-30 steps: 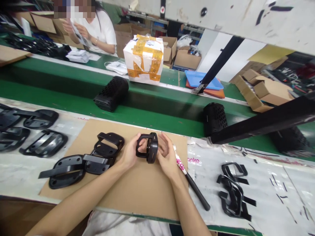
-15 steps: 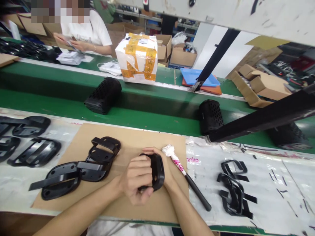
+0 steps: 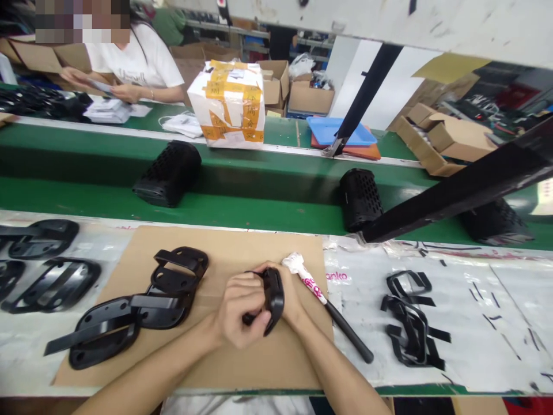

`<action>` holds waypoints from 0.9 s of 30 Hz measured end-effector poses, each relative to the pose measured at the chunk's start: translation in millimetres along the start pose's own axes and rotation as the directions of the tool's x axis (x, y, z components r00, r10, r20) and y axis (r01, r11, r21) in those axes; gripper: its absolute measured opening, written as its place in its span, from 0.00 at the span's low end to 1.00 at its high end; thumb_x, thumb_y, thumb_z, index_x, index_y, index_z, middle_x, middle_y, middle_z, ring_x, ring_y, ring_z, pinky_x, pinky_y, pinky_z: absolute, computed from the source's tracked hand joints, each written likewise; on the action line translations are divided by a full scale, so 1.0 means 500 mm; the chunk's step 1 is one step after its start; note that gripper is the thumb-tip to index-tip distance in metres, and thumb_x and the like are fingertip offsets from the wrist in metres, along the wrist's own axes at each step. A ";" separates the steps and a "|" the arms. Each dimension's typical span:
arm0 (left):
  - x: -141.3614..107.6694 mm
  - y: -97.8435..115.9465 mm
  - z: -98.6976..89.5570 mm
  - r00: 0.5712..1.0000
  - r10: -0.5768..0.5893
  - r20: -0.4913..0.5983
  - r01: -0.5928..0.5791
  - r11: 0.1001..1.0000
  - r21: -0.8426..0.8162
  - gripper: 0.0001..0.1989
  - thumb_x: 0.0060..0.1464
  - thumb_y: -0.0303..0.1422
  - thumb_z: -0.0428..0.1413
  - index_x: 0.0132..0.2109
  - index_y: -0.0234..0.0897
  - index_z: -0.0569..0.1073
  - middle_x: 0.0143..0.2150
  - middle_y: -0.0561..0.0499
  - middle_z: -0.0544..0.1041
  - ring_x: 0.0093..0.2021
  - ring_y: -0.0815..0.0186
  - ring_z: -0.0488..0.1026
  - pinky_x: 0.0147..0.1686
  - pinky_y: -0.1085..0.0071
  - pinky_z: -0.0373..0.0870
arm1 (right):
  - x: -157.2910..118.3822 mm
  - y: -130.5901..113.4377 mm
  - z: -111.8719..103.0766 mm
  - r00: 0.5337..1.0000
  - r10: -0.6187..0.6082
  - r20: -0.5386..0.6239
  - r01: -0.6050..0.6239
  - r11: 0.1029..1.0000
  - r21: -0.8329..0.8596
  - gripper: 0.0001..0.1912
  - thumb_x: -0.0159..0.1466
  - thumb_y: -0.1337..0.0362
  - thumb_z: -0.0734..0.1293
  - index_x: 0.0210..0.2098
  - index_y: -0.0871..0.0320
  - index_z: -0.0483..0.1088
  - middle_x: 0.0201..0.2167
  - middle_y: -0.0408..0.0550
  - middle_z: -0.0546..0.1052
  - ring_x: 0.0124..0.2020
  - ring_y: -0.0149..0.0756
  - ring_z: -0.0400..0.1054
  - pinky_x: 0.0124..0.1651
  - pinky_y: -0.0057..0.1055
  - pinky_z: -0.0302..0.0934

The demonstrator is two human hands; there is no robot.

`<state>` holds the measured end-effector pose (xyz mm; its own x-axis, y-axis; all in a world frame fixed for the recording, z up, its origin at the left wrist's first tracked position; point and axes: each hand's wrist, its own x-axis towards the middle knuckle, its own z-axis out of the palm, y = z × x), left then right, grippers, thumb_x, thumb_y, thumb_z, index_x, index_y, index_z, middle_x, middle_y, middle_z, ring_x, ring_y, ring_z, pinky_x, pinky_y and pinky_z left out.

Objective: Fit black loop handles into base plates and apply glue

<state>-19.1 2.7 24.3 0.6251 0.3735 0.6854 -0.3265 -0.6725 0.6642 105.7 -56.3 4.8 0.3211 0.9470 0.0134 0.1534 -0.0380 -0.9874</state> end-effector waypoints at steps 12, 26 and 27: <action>0.019 -0.046 -0.056 0.685 -0.702 -0.193 0.629 0.704 -0.328 0.18 0.65 0.41 0.52 0.29 0.39 0.59 0.27 0.57 0.56 0.29 0.69 0.55 0.31 0.71 0.53 | -0.093 -0.054 -0.169 0.972 0.166 -0.167 -0.222 0.881 -0.418 0.21 0.68 0.52 0.67 0.57 0.53 0.71 0.50 0.54 0.80 0.47 0.46 0.77 0.51 0.42 0.71; 0.001 -0.084 -0.038 0.703 -0.704 0.101 0.691 0.644 -0.329 0.26 0.60 0.50 0.53 0.23 0.38 0.58 0.23 0.57 0.53 0.26 0.71 0.52 0.28 0.70 0.48 | -0.195 -0.013 -0.077 0.771 0.630 0.092 -0.627 0.727 0.279 0.28 0.65 0.39 0.67 0.53 0.50 0.58 0.27 0.39 0.74 0.12 0.28 0.57 0.13 0.26 0.56; -0.001 -0.083 -0.036 0.703 -0.705 0.096 0.691 0.643 -0.331 0.26 0.61 0.51 0.52 0.24 0.38 0.59 0.23 0.57 0.54 0.26 0.71 0.53 0.28 0.70 0.49 | -0.199 -0.014 -0.064 0.755 0.646 0.113 -0.636 0.679 0.366 0.31 0.64 0.39 0.69 0.55 0.50 0.58 0.25 0.37 0.72 0.11 0.25 0.52 0.12 0.23 0.52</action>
<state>-18.5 42.1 1.7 0.7374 0.6752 -0.0155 -0.0132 0.0373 0.9992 102.4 -160.7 15.3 0.2359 0.7263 -0.6456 -0.4423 -0.5113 -0.7368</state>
